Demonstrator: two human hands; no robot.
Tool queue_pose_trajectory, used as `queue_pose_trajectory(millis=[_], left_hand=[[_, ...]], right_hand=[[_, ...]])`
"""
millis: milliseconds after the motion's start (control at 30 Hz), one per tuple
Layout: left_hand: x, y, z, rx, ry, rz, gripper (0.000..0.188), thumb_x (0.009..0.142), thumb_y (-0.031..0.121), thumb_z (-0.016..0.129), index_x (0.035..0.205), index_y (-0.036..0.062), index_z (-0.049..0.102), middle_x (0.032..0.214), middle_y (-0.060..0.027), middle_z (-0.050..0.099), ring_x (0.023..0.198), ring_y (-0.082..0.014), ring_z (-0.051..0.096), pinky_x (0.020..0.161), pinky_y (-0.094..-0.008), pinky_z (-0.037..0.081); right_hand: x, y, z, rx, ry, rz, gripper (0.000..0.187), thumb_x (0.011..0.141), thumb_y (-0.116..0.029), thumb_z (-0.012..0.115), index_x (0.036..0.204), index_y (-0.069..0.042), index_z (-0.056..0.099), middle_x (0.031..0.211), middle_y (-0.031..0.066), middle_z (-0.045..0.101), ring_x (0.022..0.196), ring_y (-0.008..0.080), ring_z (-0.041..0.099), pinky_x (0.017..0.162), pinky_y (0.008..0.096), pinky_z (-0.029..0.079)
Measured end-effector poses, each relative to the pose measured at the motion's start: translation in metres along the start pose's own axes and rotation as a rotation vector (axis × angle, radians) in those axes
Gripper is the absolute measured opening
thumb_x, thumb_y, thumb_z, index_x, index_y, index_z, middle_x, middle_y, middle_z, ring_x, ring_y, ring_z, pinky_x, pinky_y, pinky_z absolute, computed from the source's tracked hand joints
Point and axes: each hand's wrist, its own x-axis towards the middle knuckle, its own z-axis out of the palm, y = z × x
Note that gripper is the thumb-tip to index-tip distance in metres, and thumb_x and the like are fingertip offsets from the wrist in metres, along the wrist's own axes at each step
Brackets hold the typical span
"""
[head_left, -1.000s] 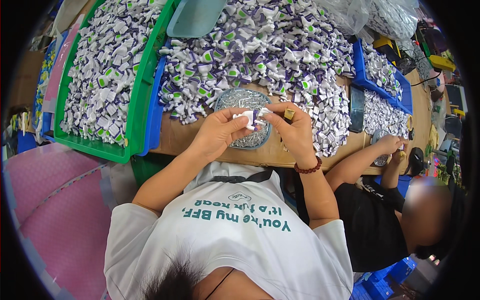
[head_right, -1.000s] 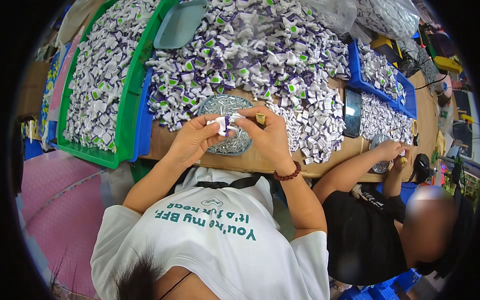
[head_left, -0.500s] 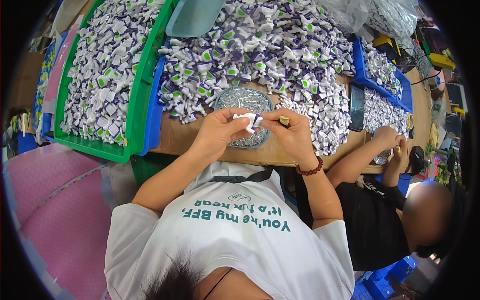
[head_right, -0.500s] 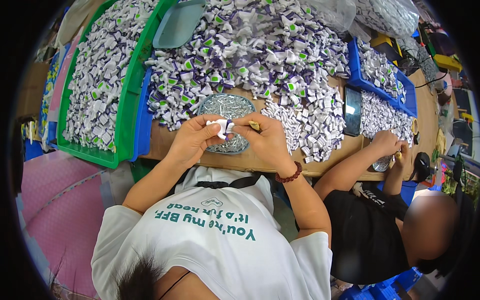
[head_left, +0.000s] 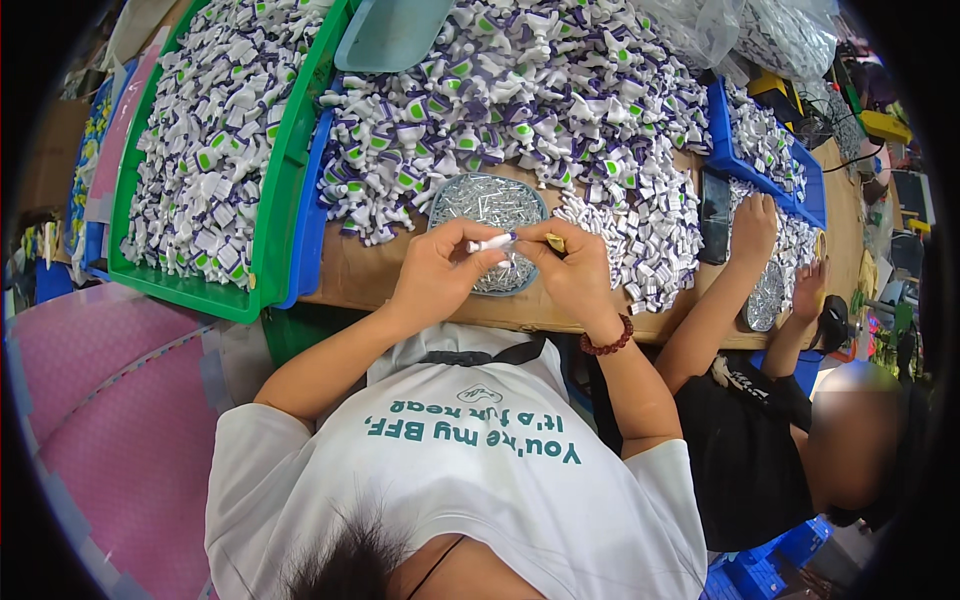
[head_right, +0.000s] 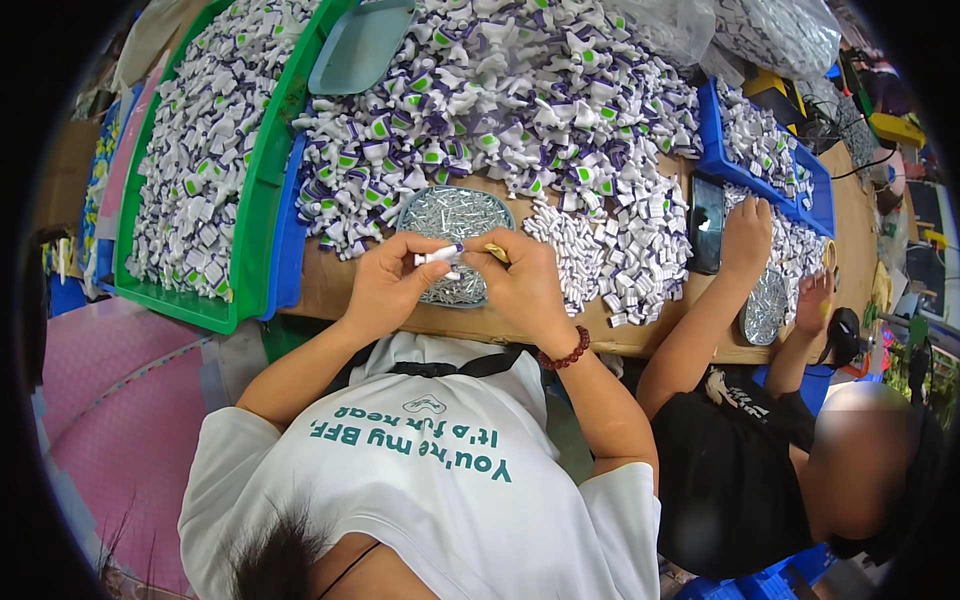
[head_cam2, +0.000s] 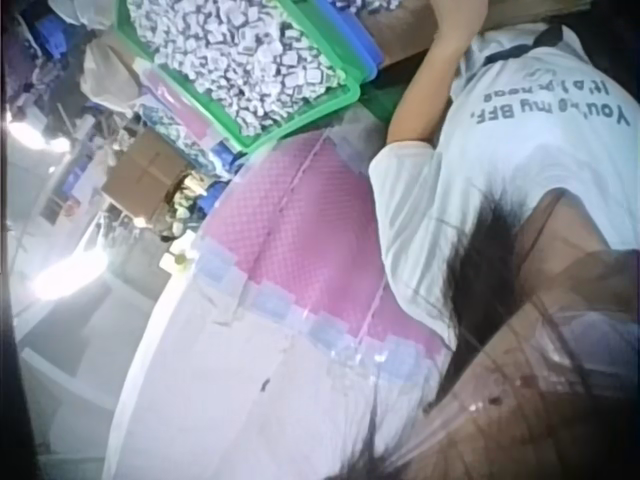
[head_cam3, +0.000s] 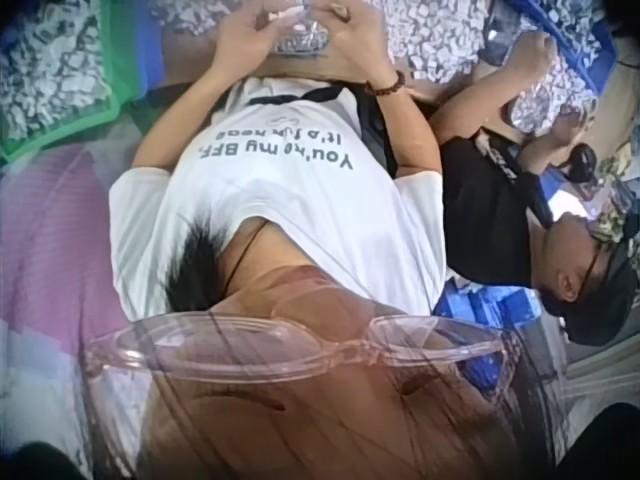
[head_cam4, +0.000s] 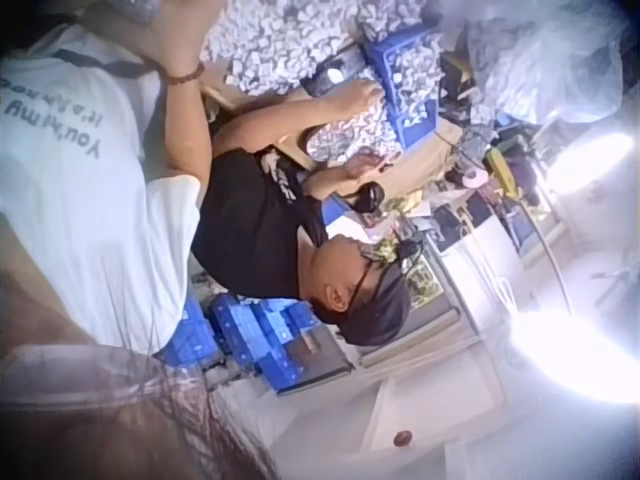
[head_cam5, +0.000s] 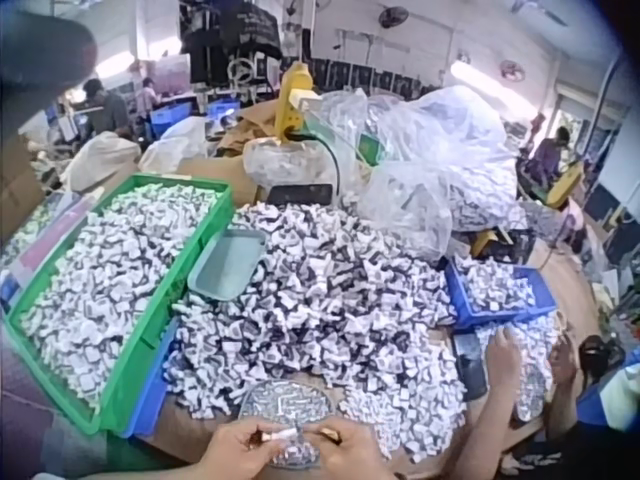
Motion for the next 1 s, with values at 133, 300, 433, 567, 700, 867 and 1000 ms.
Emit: queue_pose_trajectory(millis=[133,300,433,567,700,867,1000], left_hand=[[0.007,-0.004,-0.004,0.123,-0.155,-0.039,0.021,0.089,0.016,0.058,0.103,0.0009,0.057,0.084,-0.0059,0.065,0.071,-0.0096,0.06,0.064,-0.0239,0.047],[0.011,0.0,-0.012,-0.101,-0.257,-0.366,0.026,0.095,0.027,0.045,0.101,0.0024,0.053,0.079,-0.0038,0.06,0.063,-0.0094,0.053,0.057,-0.0222,0.042],[0.012,0.007,-0.016,-0.466,-0.174,-0.496,0.032,0.098,0.034,0.037,0.099,0.0054,0.052,0.066,-0.0008,0.051,0.052,-0.006,0.041,0.045,-0.0176,0.031],[0.01,0.015,-0.014,-0.472,-0.169,-0.503,0.039,0.098,0.041,0.037,0.099,0.0053,0.053,0.073,0.0022,0.05,0.06,-0.0036,0.043,0.051,-0.0169,0.033],[0.007,0.011,-0.015,-0.388,-0.301,-0.405,0.042,0.099,0.041,0.034,0.098,0.0041,0.053,0.068,0.0026,0.048,0.057,-0.0037,0.041,0.05,-0.0182,0.033],[0.004,0.01,-0.017,-0.199,-0.318,-0.281,0.044,0.099,0.041,0.032,0.095,0.0031,0.053,0.065,0.0025,0.047,0.053,-0.0046,0.039,0.049,-0.0199,0.033],[0.003,0.006,-0.015,-0.2,-0.315,-0.29,0.045,0.099,0.041,0.031,0.093,0.0029,0.054,0.065,0.0024,0.045,0.053,-0.0051,0.038,0.048,-0.0206,0.033]], right_hand=[[0.007,-0.014,-0.003,-0.125,-0.095,-0.067,0.015,0.081,-0.006,0.064,0.095,-0.001,0.065,0.078,0.0124,0.065,0.066,0.0206,0.062,0.06,0.0282,0.047],[0.009,-0.018,-0.009,-0.184,-0.086,-0.235,0.034,0.085,-0.007,0.059,0.118,-0.004,0.056,0.081,0.0152,0.065,0.07,0.0263,0.063,0.066,0.0314,0.049],[-0.004,-0.019,-0.01,-0.097,-0.28,-0.097,0.045,0.088,-0.005,0.056,0.132,-0.004,0.044,0.074,0.0044,0.065,0.057,0.0056,0.048,0.056,0.0205,0.043],[-0.007,-0.023,-0.003,-0.089,-0.464,0.038,0.058,0.087,-0.012,0.06,0.138,-0.003,0.033,0.076,0.0108,0.065,0.063,0.0171,0.058,0.062,0.0255,0.046],[-0.008,-0.021,0.002,-0.031,-0.467,0.034,0.062,0.085,-0.014,0.063,0.138,-0.004,0.033,0.078,0.0146,0.066,0.066,0.0232,0.063,0.067,0.0284,0.048],[-0.007,-0.023,0.0,-0.069,-0.465,0.05,0.061,0.083,-0.015,0.065,0.137,-0.006,0.037,0.085,0.0154,0.066,0.072,0.0242,0.066,0.07,0.0295,0.049],[-0.009,-0.015,0.007,-0.099,-0.351,-0.103,0.054,0.082,-0.017,0.066,0.131,-0.007,0.046,0.098,0.0172,0.065,0.081,0.027,0.067,0.072,0.0309,0.05]])
